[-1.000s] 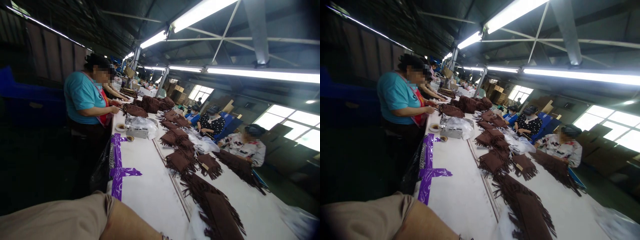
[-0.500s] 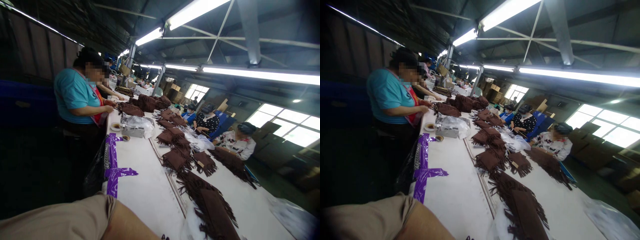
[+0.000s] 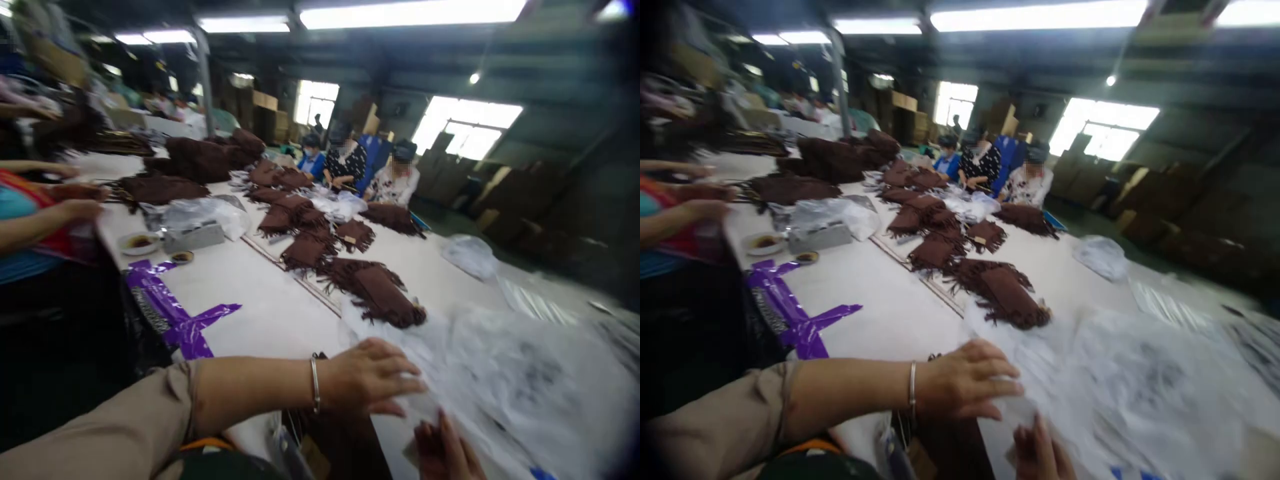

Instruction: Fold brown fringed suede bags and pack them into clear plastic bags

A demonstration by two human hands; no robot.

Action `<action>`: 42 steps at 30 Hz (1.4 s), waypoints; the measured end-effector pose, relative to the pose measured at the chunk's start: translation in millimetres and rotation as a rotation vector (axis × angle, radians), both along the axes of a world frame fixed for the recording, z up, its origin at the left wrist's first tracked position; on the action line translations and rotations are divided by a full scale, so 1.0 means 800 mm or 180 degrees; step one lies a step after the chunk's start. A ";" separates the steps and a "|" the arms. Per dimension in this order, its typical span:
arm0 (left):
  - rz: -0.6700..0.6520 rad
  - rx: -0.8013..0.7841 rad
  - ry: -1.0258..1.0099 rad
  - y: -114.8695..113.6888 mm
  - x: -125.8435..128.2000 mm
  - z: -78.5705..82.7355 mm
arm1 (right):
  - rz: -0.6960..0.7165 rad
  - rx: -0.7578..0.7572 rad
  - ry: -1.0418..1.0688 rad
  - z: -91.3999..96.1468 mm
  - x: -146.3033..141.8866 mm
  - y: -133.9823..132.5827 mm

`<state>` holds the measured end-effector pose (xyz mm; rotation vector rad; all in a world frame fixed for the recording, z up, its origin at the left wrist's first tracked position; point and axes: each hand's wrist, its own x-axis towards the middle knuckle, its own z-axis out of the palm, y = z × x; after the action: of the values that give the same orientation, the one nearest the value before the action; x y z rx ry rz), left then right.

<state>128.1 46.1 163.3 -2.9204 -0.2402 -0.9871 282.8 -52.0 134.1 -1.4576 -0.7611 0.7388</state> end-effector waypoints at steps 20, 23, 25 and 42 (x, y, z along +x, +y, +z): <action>-0.0750 -0.2007 -0.0308 0.008 0.048 0.021 | -0.1043 0.0126 0.0180 -0.016 0.013 -0.012; -0.0696 -0.2366 -0.0157 0.006 0.051 0.024 | -0.1027 0.0105 -0.0043 -0.015 0.012 -0.010; -0.0612 -0.2628 -0.0142 0.007 0.052 0.027 | -0.0995 0.0129 -0.0190 -0.013 0.013 -0.010; -0.0138 -0.3637 -0.0824 0.040 0.055 0.046 | -0.0099 0.1123 0.1497 0.048 0.010 0.018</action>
<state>172.2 77.7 200.0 -3.7081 -1.0720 -1.6528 290.4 -37.7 172.6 -0.9261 -0.4727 0.8354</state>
